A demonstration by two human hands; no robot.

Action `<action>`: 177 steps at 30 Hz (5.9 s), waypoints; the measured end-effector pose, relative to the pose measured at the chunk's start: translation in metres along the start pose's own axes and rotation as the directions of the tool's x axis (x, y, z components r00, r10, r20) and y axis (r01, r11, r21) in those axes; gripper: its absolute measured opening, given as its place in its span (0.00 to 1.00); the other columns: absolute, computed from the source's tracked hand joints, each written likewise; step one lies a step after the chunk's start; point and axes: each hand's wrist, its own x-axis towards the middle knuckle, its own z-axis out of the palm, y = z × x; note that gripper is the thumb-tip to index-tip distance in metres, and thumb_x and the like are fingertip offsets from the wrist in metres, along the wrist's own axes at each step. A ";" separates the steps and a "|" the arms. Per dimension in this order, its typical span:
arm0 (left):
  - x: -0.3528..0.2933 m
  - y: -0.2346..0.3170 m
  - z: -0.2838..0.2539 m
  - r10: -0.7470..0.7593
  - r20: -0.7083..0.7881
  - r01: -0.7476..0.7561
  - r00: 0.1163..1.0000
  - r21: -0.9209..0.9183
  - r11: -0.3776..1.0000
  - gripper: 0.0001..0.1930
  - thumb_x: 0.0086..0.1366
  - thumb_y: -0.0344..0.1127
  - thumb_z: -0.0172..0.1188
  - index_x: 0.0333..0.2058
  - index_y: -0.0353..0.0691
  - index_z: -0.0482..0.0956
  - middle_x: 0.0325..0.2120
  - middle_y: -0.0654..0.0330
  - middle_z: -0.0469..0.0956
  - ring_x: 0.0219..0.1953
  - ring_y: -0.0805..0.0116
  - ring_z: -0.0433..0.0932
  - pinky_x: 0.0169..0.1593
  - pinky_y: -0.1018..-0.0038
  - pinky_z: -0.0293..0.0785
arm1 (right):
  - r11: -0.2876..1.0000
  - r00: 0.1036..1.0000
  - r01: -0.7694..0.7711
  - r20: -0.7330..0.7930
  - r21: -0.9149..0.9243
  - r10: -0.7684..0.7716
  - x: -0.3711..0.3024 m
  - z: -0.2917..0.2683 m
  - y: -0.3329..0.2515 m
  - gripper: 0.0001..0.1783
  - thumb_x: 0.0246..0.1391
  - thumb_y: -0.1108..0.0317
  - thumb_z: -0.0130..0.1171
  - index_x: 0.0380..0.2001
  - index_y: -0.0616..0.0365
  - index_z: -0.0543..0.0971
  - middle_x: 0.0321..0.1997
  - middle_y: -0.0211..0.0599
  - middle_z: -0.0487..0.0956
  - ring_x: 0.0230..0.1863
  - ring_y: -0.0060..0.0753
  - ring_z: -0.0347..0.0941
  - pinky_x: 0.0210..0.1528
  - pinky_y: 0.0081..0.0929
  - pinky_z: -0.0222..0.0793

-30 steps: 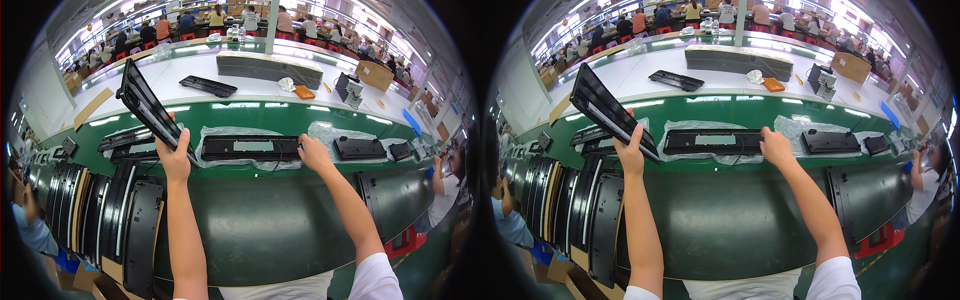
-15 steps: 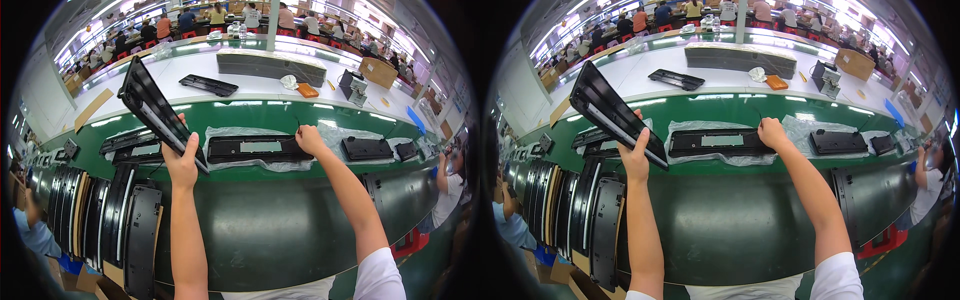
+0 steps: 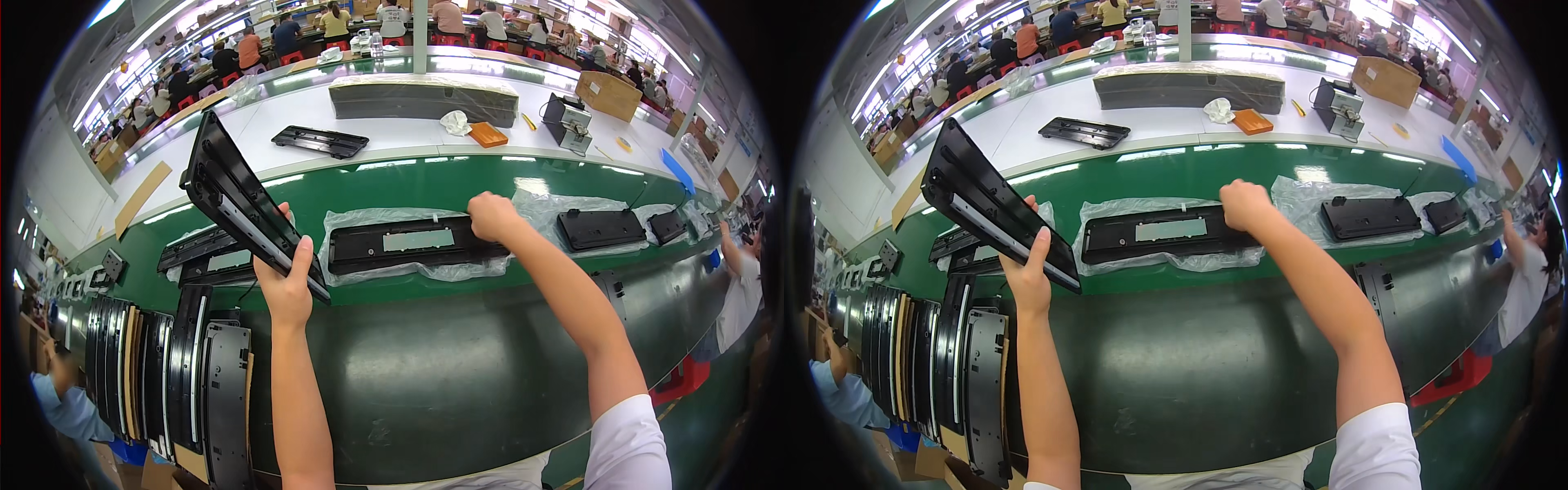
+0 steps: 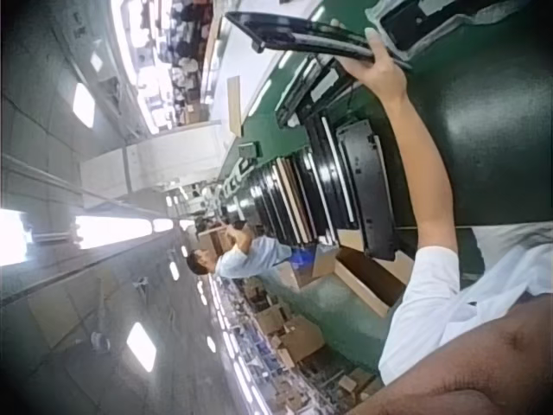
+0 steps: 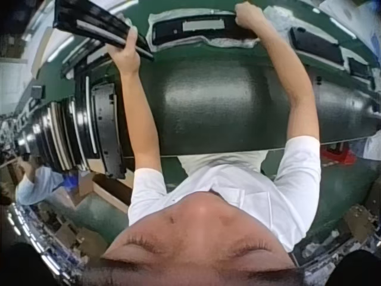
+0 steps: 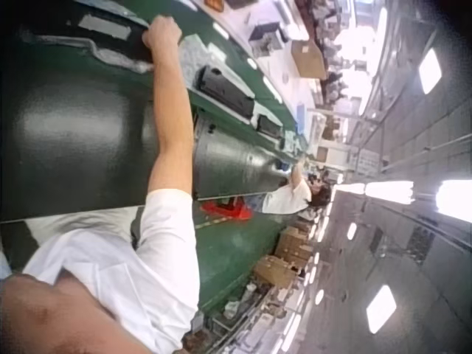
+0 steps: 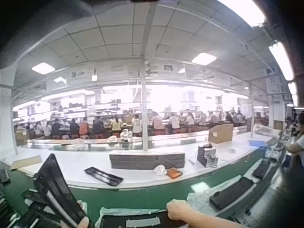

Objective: The person picks up a black plastic component, places it into another black housing, and presses them together by hand. They repeat this process with several electronic components on a green assembly belt.

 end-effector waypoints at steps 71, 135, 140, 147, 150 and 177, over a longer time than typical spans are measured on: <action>-0.005 -0.076 0.235 -0.562 0.695 -0.641 0.448 0.688 0.340 0.55 0.55 0.68 0.72 0.73 0.42 0.62 0.63 0.39 0.64 0.67 0.39 0.62 0.72 0.48 0.58 | 0.642 0.951 -0.271 0.094 0.717 0.296 -0.049 0.049 0.128 0.17 0.61 0.63 0.61 0.49 0.58 0.86 0.52 0.53 0.85 0.55 0.58 0.81 0.60 0.46 0.76; -0.052 -0.078 0.064 -0.341 0.554 -0.062 0.760 0.583 0.810 0.36 0.66 0.39 0.71 0.68 0.34 0.68 0.63 0.39 0.74 0.62 0.44 0.78 0.65 0.59 0.77 | 0.920 0.906 -0.171 -0.311 0.352 0.287 -0.051 0.086 0.182 0.10 0.60 0.73 0.59 0.43 0.61 0.84 0.44 0.58 0.83 0.51 0.63 0.78 0.55 0.50 0.73; -0.087 -0.074 0.042 -0.248 0.470 -0.108 0.847 0.609 0.786 0.31 0.66 0.35 0.68 0.65 0.32 0.70 0.61 0.42 0.76 0.59 0.47 0.80 0.62 0.60 0.77 | 0.949 0.798 -0.108 -0.544 0.295 0.260 -0.072 0.045 0.082 0.12 0.58 0.73 0.59 0.44 0.59 0.83 0.46 0.50 0.77 0.50 0.56 0.75 0.54 0.47 0.74; -0.090 -0.070 0.042 -0.271 0.443 -0.082 0.855 0.631 0.772 0.25 0.69 0.35 0.65 0.62 0.33 0.74 0.56 0.44 0.80 0.55 0.49 0.82 0.59 0.61 0.78 | 0.972 0.985 0.008 -0.170 0.235 0.033 -0.058 0.060 -0.018 0.38 0.71 0.40 0.46 0.75 0.50 0.64 0.79 0.50 0.61 0.81 0.59 0.50 0.81 0.51 0.44; -0.087 -0.067 0.042 -0.304 0.416 0.005 0.857 0.583 0.813 0.23 0.69 0.35 0.65 0.60 0.32 0.75 0.55 0.45 0.81 0.55 0.51 0.82 0.58 0.62 0.79 | 0.982 0.987 0.010 -0.160 0.187 0.020 -0.063 0.072 -0.015 0.40 0.72 0.38 0.40 0.77 0.48 0.60 0.81 0.48 0.57 0.82 0.59 0.48 0.82 0.51 0.41; -0.143 -0.013 0.099 -0.238 0.664 0.071 0.709 0.269 0.961 0.22 0.78 0.42 0.49 0.60 0.30 0.76 0.55 0.45 0.80 0.59 0.53 0.77 0.66 0.62 0.67 | 0.321 0.964 0.262 -0.263 0.910 -0.044 -0.194 0.040 -0.126 0.09 0.48 0.73 0.60 0.35 0.62 0.82 0.36 0.53 0.85 0.41 0.62 0.81 0.42 0.46 0.77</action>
